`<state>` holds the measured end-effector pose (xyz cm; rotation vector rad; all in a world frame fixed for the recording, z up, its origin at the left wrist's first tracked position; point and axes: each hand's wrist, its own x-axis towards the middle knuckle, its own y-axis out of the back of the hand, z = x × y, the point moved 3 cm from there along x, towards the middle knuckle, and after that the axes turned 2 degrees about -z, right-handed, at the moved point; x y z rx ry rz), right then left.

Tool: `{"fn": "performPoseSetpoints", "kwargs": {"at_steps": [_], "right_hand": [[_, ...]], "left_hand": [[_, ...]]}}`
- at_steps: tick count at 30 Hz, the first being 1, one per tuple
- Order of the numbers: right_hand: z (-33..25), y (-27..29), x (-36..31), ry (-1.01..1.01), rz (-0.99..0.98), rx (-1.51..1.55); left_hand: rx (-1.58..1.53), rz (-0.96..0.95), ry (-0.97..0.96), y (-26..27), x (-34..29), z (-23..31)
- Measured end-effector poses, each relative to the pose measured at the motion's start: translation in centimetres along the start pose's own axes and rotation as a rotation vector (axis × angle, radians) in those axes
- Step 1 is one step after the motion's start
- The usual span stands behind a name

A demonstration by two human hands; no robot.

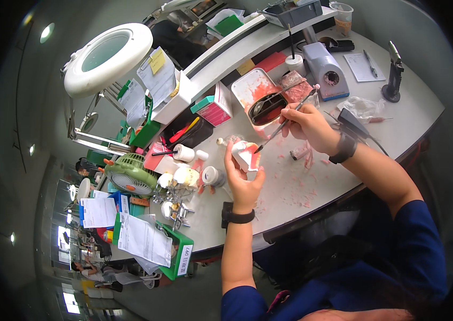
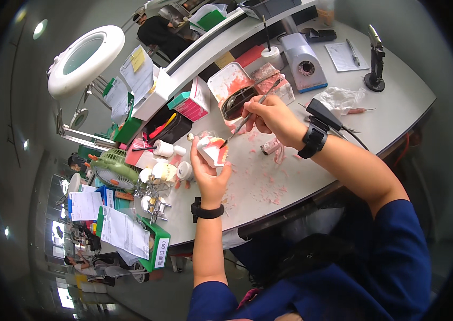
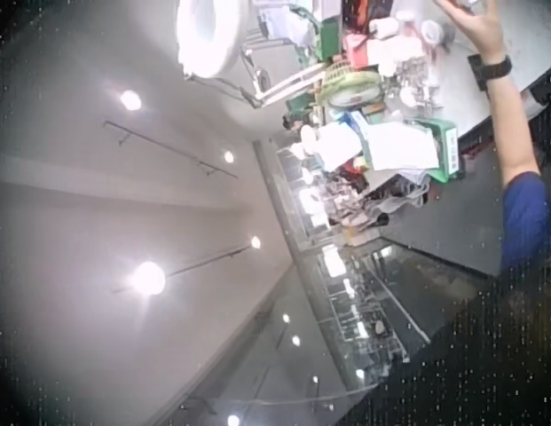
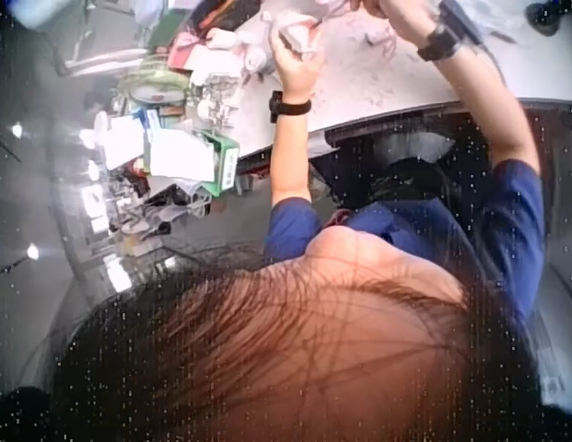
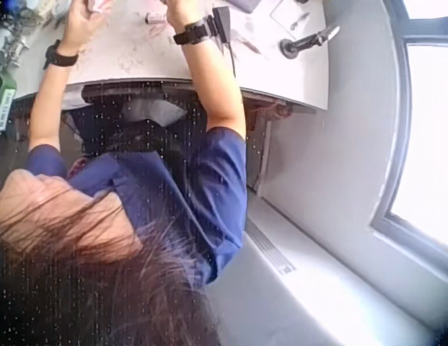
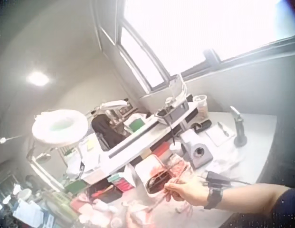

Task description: The recorder is applying acrylic resin to a dental prosthetic using a brush and a small tool to repair or build up the surface.

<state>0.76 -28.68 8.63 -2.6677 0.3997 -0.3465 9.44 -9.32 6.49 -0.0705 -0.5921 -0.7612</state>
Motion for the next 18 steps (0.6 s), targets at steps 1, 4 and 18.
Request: {"fn": "performPoseSetpoints", "kwargs": {"at_steps": [1,4,18], "right_hand": [[0.1,-0.1,-0.1,-0.025,-0.02,-0.002],[0.3,-0.5,-0.2,-0.017,-0.019,-0.035],[0.5,-0.8,-0.2,0.1,-0.046,-0.347]], "left_hand": [[0.027,-0.006,-0.009,-0.1,0.0,0.1],[0.055,-0.025,0.001,-0.2,-0.1,0.2],[0.078,-0.046,0.061,-0.9,-0.1,0.9]]}}
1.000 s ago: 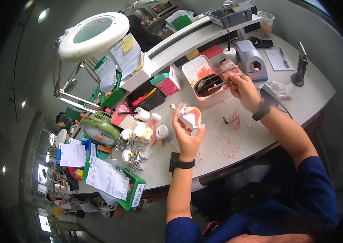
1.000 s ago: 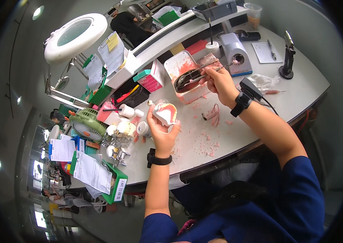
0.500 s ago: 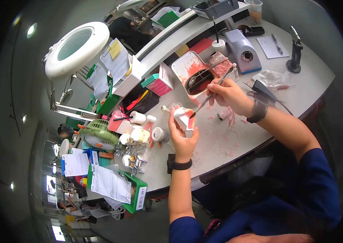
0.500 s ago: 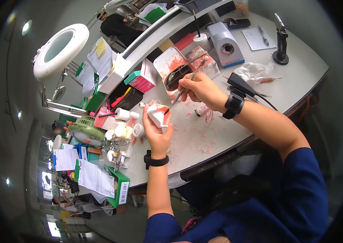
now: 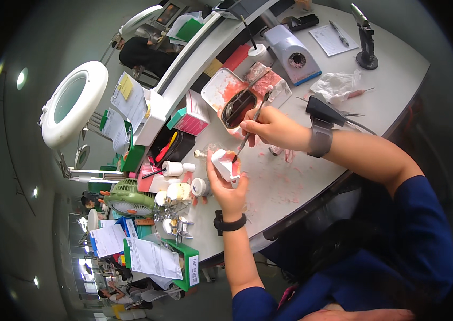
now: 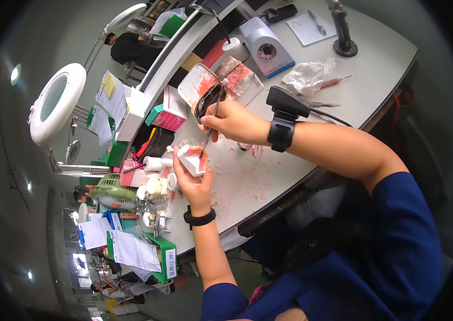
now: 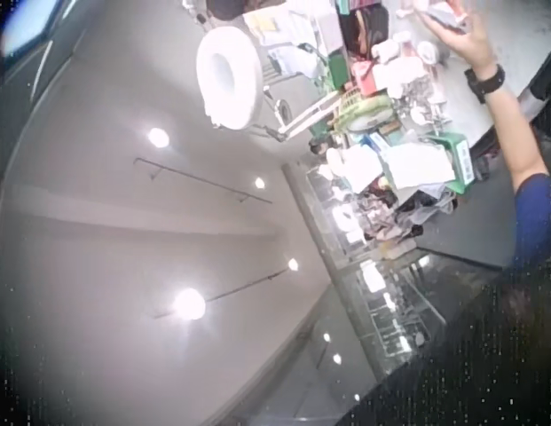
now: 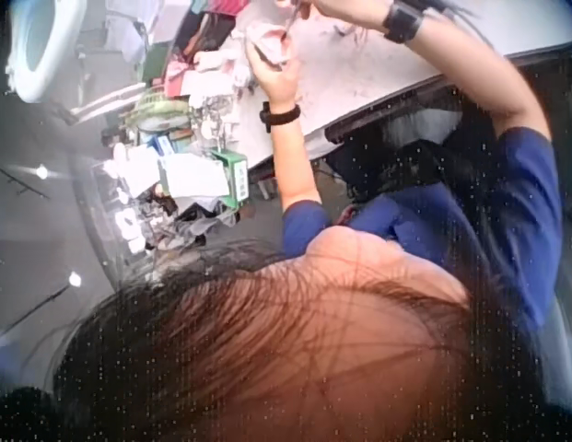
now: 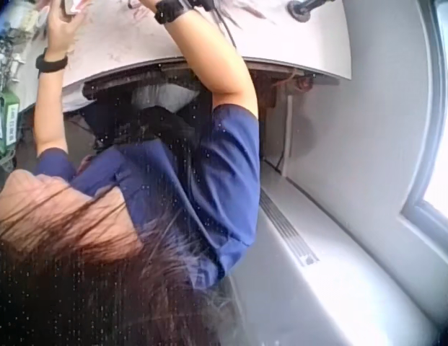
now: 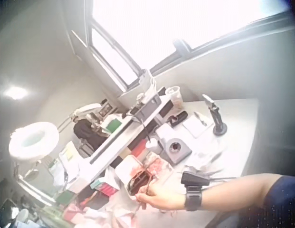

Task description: The recorder is applying acrylic resin to a dental prosthetic using a brush and a small tool to repair or build up the surface.

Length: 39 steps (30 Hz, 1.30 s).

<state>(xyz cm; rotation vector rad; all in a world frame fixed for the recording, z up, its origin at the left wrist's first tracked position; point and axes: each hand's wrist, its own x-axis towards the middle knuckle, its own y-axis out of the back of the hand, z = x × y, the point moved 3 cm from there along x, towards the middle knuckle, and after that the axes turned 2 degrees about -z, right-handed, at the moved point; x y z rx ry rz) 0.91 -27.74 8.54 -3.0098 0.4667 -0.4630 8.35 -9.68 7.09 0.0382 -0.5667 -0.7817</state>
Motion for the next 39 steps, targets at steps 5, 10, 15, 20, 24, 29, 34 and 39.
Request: {"fn": "performPoseSetpoints", "kwargs": {"at_steps": [5,10,15,20,24,29,34,39], "right_hand": [[-0.3,-0.7,-0.1,0.086,0.014,-0.113],[-1.1,-0.9,-1.0,0.272,0.004,-0.371],[-2.0,-1.3,-1.7,0.361,0.007,-0.536],[-1.8,-1.8,-2.0,0.414,-0.014,-0.552],[-1.9,-1.8,-2.1,0.46,-0.05,-0.586],[-2.8,1.7,-1.1,0.466,0.257,-0.532],[1.4,3.5,2.1,0.266,0.323,-0.681],[1.6,3.9,2.3,0.112,0.352,-0.584]], "left_hand": [[-0.013,0.001,0.008,0.0,0.0,-0.6],[0.031,-0.037,-0.004,0.0,-0.2,-1.2],[0.091,-0.058,-0.004,0.2,-0.2,-1.5],[0.147,-0.052,-0.033,0.4,-0.2,-1.9],[0.183,-0.066,-0.049,0.5,-0.2,-2.0],[0.154,0.001,-0.039,0.4,-0.1,-1.8],[0.116,0.044,-0.058,0.6,0.2,-1.3],[0.118,0.063,-0.08,1.2,0.2,-1.0]]}}
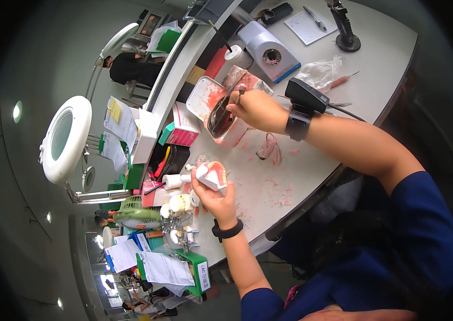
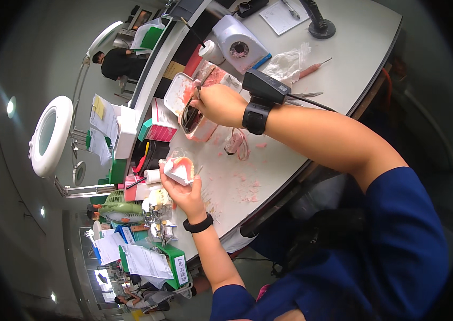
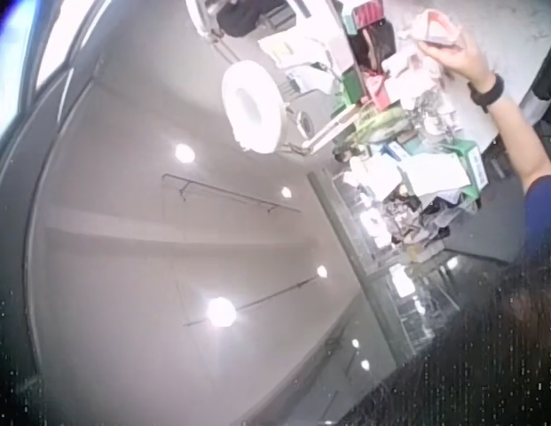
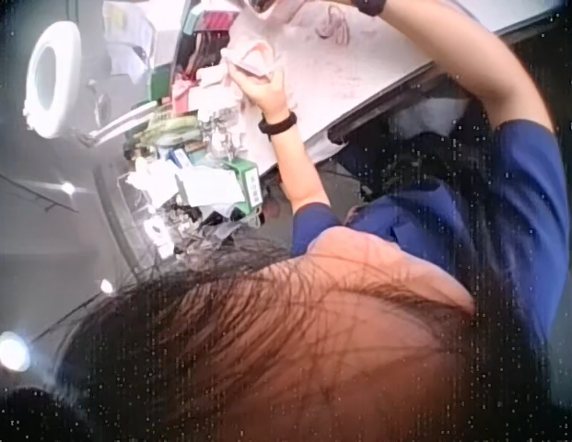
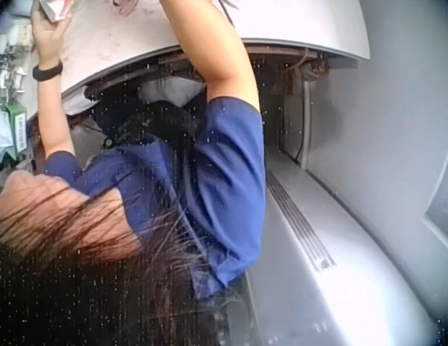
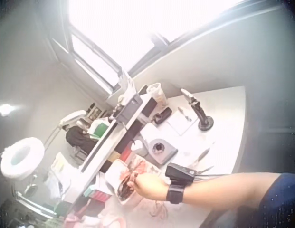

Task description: The recorder is applying acrylic resin to a dental prosthetic using a brush and a small tool to repair or build up the surface.

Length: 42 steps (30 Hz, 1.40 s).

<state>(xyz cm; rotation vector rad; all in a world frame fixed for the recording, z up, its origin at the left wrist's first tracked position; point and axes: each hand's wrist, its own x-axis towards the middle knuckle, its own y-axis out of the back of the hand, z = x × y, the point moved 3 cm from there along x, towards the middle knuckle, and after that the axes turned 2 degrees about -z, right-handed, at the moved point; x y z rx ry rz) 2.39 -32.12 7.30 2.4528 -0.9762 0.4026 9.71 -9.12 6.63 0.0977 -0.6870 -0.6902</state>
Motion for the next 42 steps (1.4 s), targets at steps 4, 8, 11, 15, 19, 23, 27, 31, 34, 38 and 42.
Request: {"fn": "performPoseSetpoints", "kwargs": {"at_steps": [4,8,11,15,19,23,27,31,34,38,42], "right_hand": [[1.7,0.0,0.4,-0.12,0.085,0.309],[1.0,0.1,-0.1,-0.283,-0.039,0.76],[0.5,-0.1,-0.5,-0.31,-0.12,0.846],[-0.6,-0.1,-0.8,-0.32,-0.198,0.905],[-2.5,0.3,-1.5,-0.255,-0.282,0.883],[-2.7,-0.7,-2.1,-0.194,-0.355,0.857],[-2.6,-1.4,-2.6,-0.195,-0.401,0.771],[-2.9,-1.8,-2.8,-0.172,-0.42,0.716],[-3.0,-1.6,-2.9,-0.163,-0.417,0.66],[-3.3,-1.4,-3.0,-0.107,-0.392,0.603],[-3.2,-1.6,-3.1,-0.094,-0.415,0.496]], "left_hand": [[-0.011,0.008,0.004,-0.2,-0.1,-0.2],[-0.031,0.007,0.014,-0.2,-0.2,0.0],[-0.048,0.015,0.023,-0.2,-0.2,0.0],[-0.036,0.015,0.011,0.1,-0.1,0.2],[-0.048,0.025,0.025,-0.1,0.0,0.2],[-0.067,0.017,0.036,-0.2,0.0,0.4],[-0.069,-0.011,0.032,-0.6,-0.1,0.4],[-0.047,-0.04,0.02,-0.6,-0.2,0.2],[-0.02,-0.056,0.013,-0.9,-0.2,0.2],[0.028,-0.045,-0.003,-0.5,-0.2,0.0],[-0.012,-0.033,0.026,-0.8,-0.3,0.2]]}}
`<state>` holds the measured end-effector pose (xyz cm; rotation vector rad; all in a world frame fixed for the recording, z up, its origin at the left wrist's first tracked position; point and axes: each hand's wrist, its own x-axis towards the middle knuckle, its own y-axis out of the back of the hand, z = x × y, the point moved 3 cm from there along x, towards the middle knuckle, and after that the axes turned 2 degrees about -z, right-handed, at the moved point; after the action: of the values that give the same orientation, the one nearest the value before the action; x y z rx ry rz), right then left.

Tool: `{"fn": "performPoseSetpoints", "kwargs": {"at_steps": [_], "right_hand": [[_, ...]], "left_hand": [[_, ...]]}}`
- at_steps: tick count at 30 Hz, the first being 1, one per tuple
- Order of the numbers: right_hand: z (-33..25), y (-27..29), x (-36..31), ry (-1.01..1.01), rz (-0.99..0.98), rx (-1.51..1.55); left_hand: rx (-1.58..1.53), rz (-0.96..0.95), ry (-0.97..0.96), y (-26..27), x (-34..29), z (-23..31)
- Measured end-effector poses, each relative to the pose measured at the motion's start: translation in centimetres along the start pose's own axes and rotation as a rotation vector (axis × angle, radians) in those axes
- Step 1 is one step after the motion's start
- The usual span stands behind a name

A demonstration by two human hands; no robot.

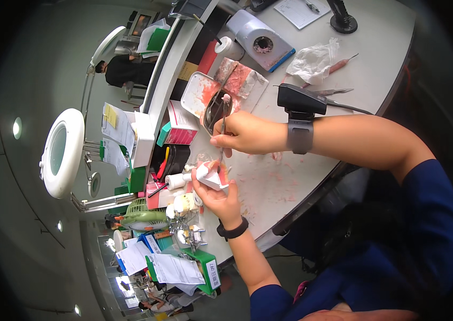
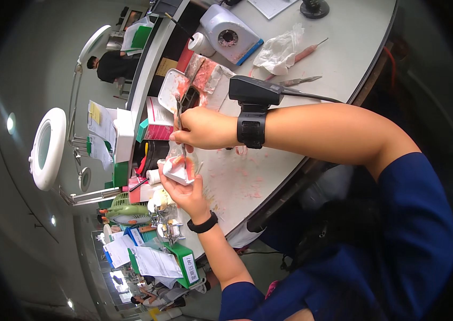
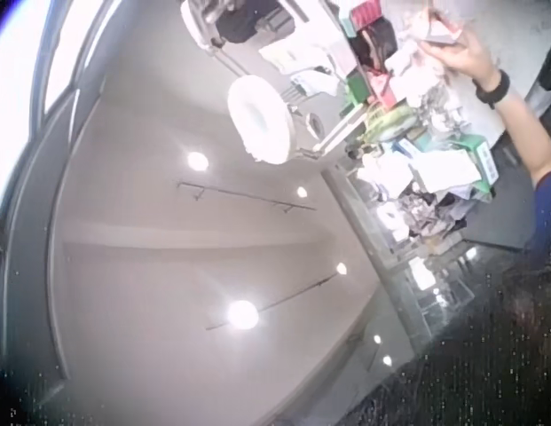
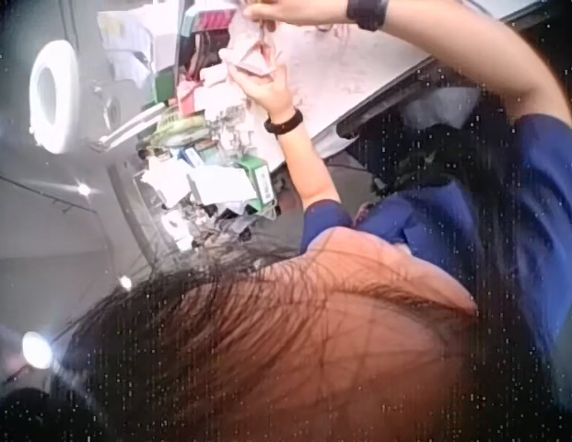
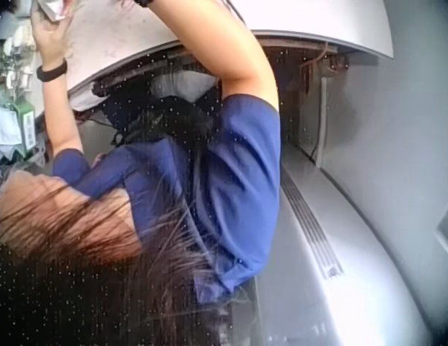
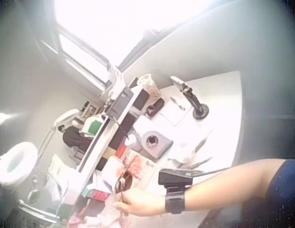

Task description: The recorder is applying acrylic resin to a dental prosthetic using a brush and a small tool to repair or build up the surface.

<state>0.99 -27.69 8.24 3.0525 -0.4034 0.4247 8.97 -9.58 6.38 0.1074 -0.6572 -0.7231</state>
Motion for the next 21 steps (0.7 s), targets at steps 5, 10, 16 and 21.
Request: {"fn": "performPoseSetpoints", "kwargs": {"at_steps": [5,10,16,21], "right_hand": [[-0.1,-0.6,-0.1,0.225,0.064,-0.209],[-1.5,-0.9,-1.3,0.325,0.047,-0.361],[-1.5,-1.6,-1.6,0.42,0.043,-0.414],[-1.7,-2.0,-2.0,0.499,0.032,-0.464]], "left_hand": [[-0.003,-0.018,-0.011,0.4,-0.2,-0.7],[0.01,-0.015,-0.012,0.4,-0.1,-0.6],[0.022,-0.015,-0.033,0.3,-0.1,-0.6],[0.008,0.002,-0.038,0.7,-0.1,-1.1]]}}
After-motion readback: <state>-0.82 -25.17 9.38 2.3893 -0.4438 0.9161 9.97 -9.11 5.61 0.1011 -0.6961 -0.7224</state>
